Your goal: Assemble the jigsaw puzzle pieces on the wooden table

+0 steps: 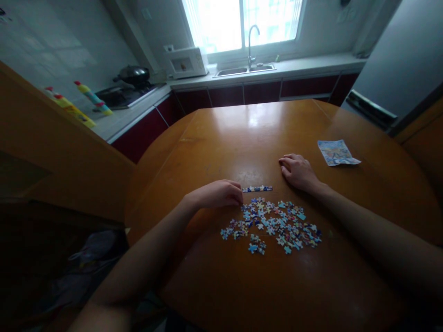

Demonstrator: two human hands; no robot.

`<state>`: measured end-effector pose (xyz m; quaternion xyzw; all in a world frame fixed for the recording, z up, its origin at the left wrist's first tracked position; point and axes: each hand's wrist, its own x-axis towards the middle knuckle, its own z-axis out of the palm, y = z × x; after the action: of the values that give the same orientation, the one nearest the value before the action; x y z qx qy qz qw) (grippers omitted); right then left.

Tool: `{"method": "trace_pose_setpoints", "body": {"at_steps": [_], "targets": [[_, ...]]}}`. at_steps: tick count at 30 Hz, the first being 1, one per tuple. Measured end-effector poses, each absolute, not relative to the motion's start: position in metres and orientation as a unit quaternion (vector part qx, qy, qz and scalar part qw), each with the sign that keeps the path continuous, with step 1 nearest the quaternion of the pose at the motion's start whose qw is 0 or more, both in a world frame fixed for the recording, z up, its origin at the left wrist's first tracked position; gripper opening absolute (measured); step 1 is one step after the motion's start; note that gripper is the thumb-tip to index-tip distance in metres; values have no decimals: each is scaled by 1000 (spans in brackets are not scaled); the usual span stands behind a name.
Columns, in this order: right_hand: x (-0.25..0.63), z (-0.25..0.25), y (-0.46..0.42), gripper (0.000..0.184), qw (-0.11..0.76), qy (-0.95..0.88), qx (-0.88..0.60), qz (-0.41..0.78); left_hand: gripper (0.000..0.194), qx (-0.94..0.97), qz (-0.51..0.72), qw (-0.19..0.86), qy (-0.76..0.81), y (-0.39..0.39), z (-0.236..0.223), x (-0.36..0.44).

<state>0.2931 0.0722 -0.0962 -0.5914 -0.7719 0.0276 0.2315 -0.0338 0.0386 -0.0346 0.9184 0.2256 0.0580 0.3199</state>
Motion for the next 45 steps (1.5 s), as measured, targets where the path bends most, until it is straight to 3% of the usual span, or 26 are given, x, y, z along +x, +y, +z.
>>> {"method": "trace_pose_setpoints", "body": {"at_steps": [45], "targets": [[292,-94,72,32,226,-773,-593,22,10,917,39,324,230,36,-28,-31]]}}
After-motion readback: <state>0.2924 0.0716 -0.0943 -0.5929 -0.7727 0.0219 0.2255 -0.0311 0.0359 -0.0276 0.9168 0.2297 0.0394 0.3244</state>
